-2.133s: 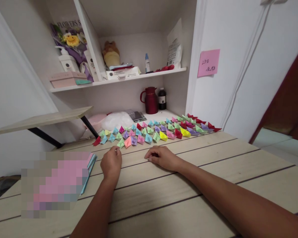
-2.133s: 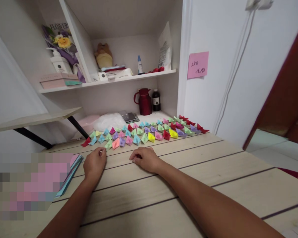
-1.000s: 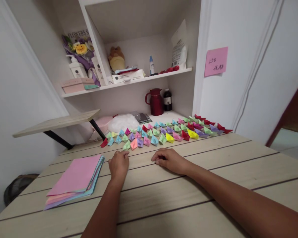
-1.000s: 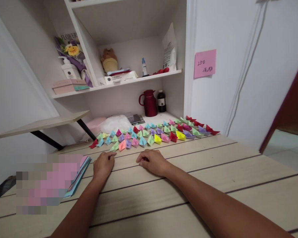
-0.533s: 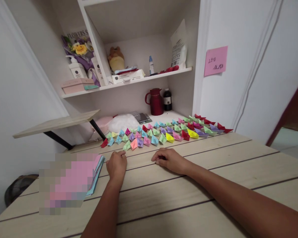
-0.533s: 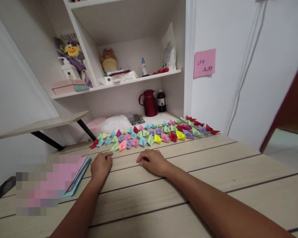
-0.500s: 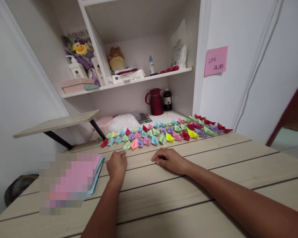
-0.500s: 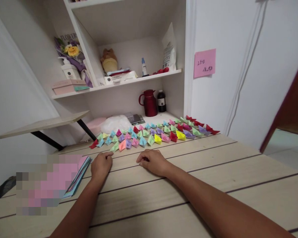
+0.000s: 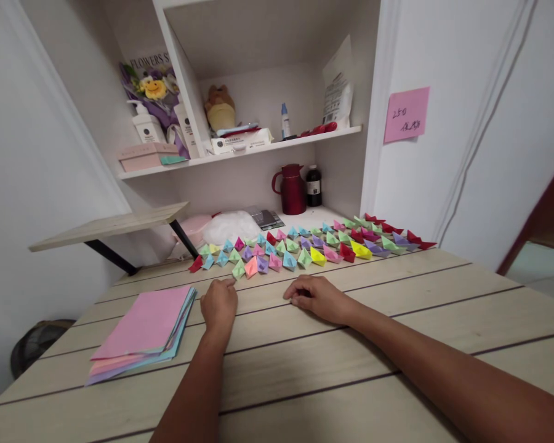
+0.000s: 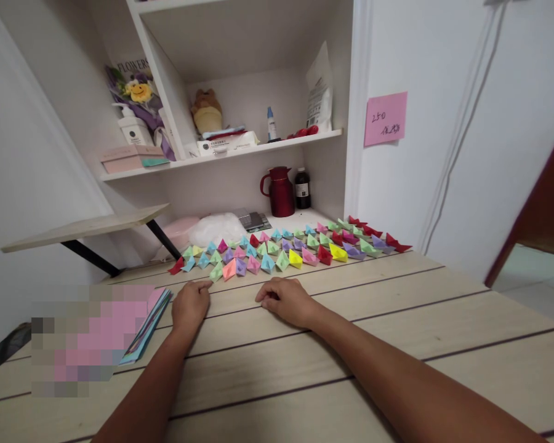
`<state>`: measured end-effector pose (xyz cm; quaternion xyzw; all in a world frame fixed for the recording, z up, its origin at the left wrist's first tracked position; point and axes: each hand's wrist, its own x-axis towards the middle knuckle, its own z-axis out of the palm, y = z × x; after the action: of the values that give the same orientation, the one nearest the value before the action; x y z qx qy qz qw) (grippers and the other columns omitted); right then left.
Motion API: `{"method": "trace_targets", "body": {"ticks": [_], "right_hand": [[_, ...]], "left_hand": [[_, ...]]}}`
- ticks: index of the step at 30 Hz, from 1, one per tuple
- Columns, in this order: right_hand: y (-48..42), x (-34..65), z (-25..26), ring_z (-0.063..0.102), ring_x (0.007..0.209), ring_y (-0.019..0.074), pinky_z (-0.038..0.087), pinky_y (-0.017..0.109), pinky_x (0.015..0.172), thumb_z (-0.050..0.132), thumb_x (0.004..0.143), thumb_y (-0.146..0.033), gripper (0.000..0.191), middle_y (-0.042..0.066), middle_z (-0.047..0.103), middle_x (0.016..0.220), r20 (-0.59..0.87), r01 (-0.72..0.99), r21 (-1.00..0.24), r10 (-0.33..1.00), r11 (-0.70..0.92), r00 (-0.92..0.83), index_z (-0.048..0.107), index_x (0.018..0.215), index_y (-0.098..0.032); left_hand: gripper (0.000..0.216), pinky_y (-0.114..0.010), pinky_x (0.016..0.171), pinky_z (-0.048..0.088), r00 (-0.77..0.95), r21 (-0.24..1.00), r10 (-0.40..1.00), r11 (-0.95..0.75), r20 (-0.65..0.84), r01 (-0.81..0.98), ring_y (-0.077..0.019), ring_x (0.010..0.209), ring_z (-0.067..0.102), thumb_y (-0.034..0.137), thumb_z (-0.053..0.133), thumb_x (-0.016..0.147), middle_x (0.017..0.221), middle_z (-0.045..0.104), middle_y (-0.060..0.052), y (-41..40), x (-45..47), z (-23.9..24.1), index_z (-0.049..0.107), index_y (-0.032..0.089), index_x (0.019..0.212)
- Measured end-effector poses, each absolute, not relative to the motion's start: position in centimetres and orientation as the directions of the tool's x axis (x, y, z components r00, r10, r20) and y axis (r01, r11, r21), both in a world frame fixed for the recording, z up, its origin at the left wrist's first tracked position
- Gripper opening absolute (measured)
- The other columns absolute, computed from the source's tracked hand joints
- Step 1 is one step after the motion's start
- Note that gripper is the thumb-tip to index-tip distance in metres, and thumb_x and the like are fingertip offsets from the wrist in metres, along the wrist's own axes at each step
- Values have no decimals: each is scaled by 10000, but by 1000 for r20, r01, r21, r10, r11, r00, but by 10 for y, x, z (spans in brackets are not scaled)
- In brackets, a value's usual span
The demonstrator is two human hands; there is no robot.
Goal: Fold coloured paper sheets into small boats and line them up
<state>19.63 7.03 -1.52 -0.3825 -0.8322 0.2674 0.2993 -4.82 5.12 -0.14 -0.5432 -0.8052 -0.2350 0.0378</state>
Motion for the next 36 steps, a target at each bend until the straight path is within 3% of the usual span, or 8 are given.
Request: {"method": "trace_targets", "body": {"ticks": [8,13,22,36], "right_hand": [[71,197,-16,602,780,159,439,278,757,608,801,-198,159,26,672,859,304,471,-670,791,574,-531,719,912,-224],[71,197,-17,596,765,155,441,268,737,611,797,-197,164,26,669,848,301,474,-669,792,572,-530,721,916,-224],[72,196,-17,605,780,159,449,273,750,613,791,-186,173,31,675,869,302,477,-666,792,574,-531,722,920,-223],[71,197,-17,606,788,160,448,274,755,616,793,-187,168,30,671,866,297,484,-662,793,572,-531,722,920,-221]], "left_hand": [[351,-329,847,444,-395,318,861,295,320,901,-235,963,661,160,437,834,1105,704,-73,52,-48,-2,750,258,960],[340,-268,787,457,-337,325,891,236,303,916,-198,950,661,179,445,841,1021,741,-7,52,-46,-2,760,301,887],[387,-340,923,401,-224,208,934,170,279,963,-235,995,663,152,431,836,1052,740,-75,53,-37,-2,734,261,1050],[421,-355,918,385,-156,121,949,127,273,984,-232,977,666,139,416,842,1034,741,-94,57,-35,-4,705,285,1112]]}}
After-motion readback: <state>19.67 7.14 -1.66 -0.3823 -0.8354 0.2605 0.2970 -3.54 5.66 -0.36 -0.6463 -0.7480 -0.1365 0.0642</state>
